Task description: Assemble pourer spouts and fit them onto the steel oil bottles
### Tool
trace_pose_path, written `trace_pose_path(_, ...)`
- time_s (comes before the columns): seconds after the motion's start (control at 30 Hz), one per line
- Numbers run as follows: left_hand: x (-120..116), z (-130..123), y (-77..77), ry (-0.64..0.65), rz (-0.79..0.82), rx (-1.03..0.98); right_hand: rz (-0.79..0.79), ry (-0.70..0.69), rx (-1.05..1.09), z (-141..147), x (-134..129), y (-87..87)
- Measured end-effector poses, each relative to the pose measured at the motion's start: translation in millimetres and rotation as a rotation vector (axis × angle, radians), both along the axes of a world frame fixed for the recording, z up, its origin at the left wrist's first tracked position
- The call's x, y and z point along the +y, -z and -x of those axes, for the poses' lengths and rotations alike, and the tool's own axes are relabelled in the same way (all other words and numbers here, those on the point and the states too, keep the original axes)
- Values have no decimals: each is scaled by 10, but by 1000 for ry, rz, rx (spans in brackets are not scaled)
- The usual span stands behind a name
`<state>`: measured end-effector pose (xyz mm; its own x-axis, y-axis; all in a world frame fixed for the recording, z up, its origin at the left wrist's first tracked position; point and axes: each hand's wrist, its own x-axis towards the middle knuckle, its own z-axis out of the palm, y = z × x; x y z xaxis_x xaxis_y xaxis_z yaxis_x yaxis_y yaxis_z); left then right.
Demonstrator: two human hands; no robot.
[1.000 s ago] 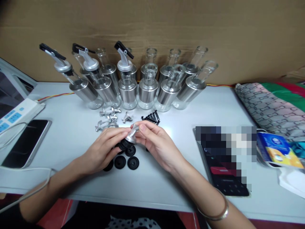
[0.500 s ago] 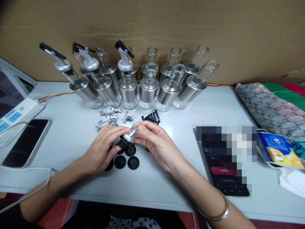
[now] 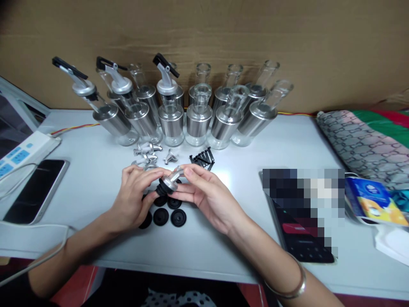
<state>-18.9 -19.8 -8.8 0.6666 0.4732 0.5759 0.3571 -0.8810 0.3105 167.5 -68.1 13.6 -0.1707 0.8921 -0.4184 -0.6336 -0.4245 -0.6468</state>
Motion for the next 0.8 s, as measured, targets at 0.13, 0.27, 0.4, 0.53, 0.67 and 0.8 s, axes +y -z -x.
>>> trace_pose_path(0.13,-16,-7,-24,-7,16,-14,-15,-1,-2,14,-4,17)
trace_pose_path(0.27,-31,0,-34,-5,24,-27,-52,-14,-39,22,-13,35)
trace_pose_path(0.4,-19,13,-34,-11,19,-30,-85,-22,-76,11,-17,33)
trace_pose_path(0.53,25,23,-47,80,61,-9,-161,-11,-337,-9,-20,4)
trace_pose_path(0.67,49,21,-52,149,72,7,-350,199,-864,6,-63,-47)
trace_pose_path(0.8,57,19,-19,187,79,17,-510,66,-1027,36,-113,-75)
